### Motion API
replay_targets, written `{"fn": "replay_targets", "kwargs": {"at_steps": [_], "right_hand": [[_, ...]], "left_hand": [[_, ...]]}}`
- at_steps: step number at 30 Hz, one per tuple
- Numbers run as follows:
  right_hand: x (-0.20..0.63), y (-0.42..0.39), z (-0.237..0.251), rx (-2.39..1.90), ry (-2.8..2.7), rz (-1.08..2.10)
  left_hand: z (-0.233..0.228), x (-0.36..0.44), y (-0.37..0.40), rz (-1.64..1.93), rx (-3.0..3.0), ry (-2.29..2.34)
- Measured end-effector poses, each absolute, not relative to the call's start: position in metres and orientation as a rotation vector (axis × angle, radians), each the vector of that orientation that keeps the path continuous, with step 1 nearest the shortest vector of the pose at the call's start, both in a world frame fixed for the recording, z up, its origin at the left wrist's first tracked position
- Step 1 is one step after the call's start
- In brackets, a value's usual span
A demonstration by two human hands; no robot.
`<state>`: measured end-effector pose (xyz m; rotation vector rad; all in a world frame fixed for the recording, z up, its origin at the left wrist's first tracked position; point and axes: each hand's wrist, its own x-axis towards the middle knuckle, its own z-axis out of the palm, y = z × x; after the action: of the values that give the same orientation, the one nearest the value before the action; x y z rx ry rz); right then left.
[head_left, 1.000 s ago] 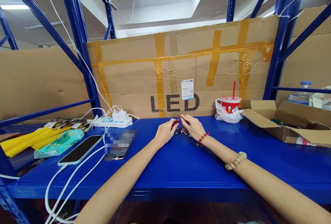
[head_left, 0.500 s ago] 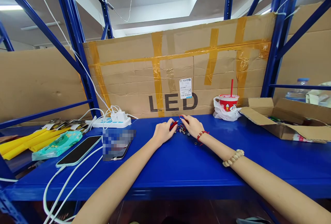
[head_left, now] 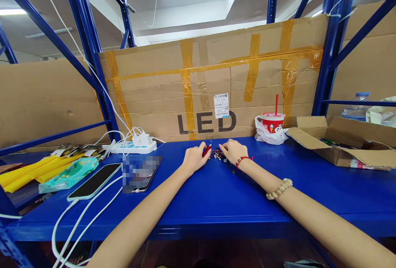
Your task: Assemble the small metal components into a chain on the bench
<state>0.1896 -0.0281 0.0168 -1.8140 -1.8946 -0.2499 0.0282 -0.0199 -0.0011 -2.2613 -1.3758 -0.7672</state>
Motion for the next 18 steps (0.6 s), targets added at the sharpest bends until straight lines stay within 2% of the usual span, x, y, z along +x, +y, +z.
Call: {"fn": "replay_targets", "kwargs": {"at_steps": [7, 18], "right_hand": [[0.18, -0.03, 0.018, -1.451, -1.757, 0.17], [0.18, -0.022, 0.008, -1.303, -1.635, 0.485]], "left_hand": [[-0.001, 0.027, -0.019, -0.713, -2.253, -1.358], [-0.002, 0.027, -0.018, -0.638, -2.273, -1.311]]}}
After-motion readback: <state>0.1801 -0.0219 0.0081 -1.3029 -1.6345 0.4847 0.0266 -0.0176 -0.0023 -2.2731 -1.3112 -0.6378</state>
